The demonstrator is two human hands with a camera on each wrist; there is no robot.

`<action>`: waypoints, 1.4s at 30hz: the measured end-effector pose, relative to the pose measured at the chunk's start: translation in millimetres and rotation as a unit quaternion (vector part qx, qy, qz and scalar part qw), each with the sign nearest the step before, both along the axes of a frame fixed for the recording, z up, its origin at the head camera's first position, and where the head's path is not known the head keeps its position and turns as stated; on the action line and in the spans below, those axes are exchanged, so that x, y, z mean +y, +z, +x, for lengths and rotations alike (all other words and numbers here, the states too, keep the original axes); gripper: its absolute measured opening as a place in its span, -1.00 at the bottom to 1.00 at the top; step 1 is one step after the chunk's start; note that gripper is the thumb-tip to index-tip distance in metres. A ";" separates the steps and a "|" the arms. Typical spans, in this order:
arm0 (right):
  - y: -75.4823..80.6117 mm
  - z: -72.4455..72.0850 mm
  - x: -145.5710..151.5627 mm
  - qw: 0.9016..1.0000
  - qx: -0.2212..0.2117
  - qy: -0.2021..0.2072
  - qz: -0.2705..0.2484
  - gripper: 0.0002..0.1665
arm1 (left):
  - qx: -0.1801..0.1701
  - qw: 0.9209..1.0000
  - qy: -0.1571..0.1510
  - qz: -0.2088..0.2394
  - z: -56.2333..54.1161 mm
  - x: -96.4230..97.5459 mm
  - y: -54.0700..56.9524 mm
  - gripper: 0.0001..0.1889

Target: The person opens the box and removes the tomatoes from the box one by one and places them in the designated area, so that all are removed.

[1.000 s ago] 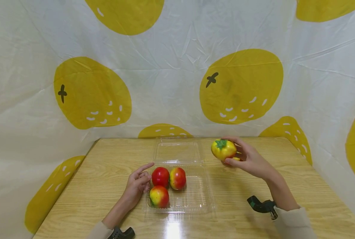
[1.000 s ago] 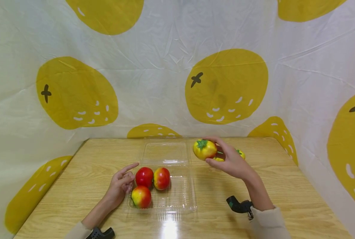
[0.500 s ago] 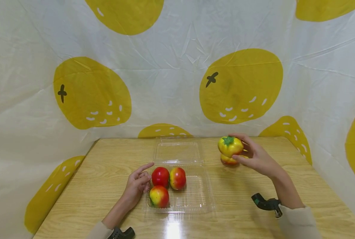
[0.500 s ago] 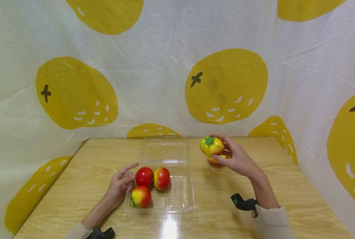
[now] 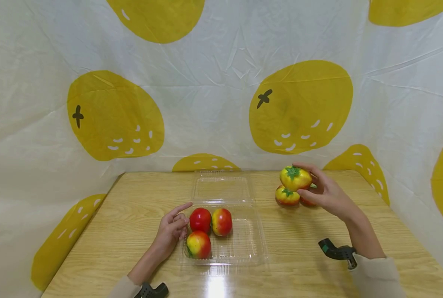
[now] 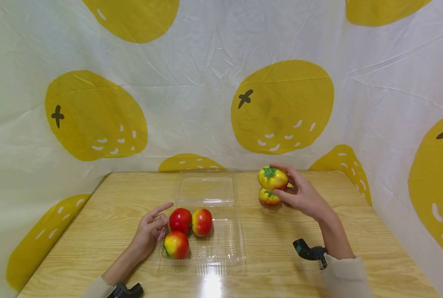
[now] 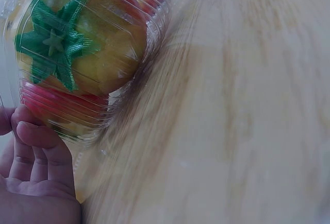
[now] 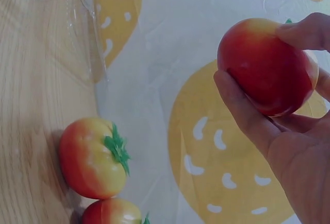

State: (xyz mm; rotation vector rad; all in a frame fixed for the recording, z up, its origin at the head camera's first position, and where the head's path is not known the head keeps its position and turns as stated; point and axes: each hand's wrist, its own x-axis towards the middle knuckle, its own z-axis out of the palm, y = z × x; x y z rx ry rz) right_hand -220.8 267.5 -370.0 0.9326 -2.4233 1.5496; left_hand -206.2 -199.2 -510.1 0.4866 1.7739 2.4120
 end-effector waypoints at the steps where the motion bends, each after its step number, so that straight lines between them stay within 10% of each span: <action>1: -0.1 -0.3 1.2 1.000 0.000 0.000 -0.002 -0.22 | -0.001 1.000 0.000 0.000 0.0 0.2 0.1 -0.45; 42: -4.7 0.0 56.4 0.991 0.015 -0.130 -0.025 -0.12 | -0.005 1.000 0.002 0.003 0.6 0.6 0.7 -0.45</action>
